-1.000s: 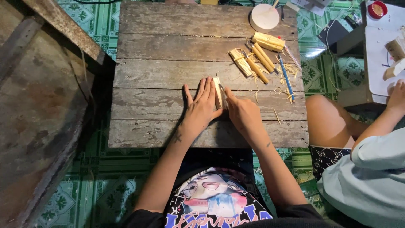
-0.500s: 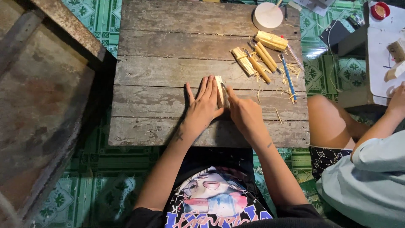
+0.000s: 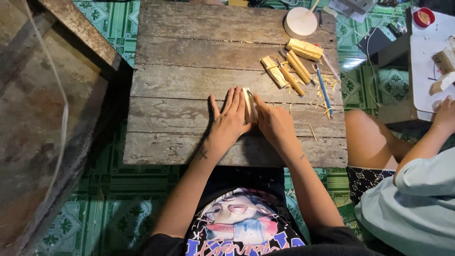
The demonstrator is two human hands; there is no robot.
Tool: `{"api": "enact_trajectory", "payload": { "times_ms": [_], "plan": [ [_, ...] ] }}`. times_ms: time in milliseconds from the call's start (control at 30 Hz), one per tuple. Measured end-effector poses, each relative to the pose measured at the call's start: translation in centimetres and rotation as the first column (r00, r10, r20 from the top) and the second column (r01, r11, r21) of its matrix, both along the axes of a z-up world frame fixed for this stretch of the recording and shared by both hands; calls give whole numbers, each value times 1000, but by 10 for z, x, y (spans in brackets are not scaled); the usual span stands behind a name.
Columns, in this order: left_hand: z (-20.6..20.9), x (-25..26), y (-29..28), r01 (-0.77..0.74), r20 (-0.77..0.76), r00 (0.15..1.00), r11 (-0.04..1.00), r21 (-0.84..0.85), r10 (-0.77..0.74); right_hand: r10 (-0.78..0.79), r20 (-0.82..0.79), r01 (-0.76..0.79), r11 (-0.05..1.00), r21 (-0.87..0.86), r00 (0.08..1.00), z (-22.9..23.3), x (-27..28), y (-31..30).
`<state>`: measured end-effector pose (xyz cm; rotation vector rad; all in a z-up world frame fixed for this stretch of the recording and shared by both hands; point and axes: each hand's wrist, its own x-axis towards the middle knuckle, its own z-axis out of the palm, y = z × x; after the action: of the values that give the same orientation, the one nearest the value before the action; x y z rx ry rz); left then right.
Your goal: Sanding and shaping small wooden components for a model using sandpaper and a small knife.
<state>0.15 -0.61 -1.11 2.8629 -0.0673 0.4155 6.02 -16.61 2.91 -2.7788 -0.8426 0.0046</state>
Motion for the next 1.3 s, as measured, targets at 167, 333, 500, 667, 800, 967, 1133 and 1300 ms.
{"api": "enact_trajectory", "payload": {
  "times_ms": [167, 333, 500, 667, 800, 967, 1133, 1300],
  "plan": [
    [-4, 1, 0, 10, -5, 1000, 1000, -15, -10, -52, -8, 51, 998, -43, 999, 14, -17, -2],
    [-1, -1, 0, 13, -21, 1000, 999, -36, -14, -47, 23, 48, 997, -57, 999, 0, -9, 1],
    [2, -4, 0, 2, -46, 999, 1000, -31, -3, -41, -30, 39, 998, -43, 999, -19, 12, 13],
    [0, 0, 1, 4, -53, 999, 999, -42, -6, -55, -59, 52, 997, -51, 997, -3, 7, 10],
    [-1, 1, 0, 8, -41, 999, 998, -66, -11, -83, -73, 76, 993, -95, 994, 11, -15, -1],
    [-2, 1, 1, 5, -41, 999, 998, -57, -7, -104, -54, 98, 990, -104, 993, 13, -20, -1],
    [2, 0, 1, 0, -62, 998, 999, -54, -3, -118, -42, 111, 986, -128, 992, -8, -4, 17],
    [1, -2, 0, 4, -37, 999, 1000, -21, -5, -47, 23, 46, 996, 72, 999, -10, -1, 11]
  ]
}}
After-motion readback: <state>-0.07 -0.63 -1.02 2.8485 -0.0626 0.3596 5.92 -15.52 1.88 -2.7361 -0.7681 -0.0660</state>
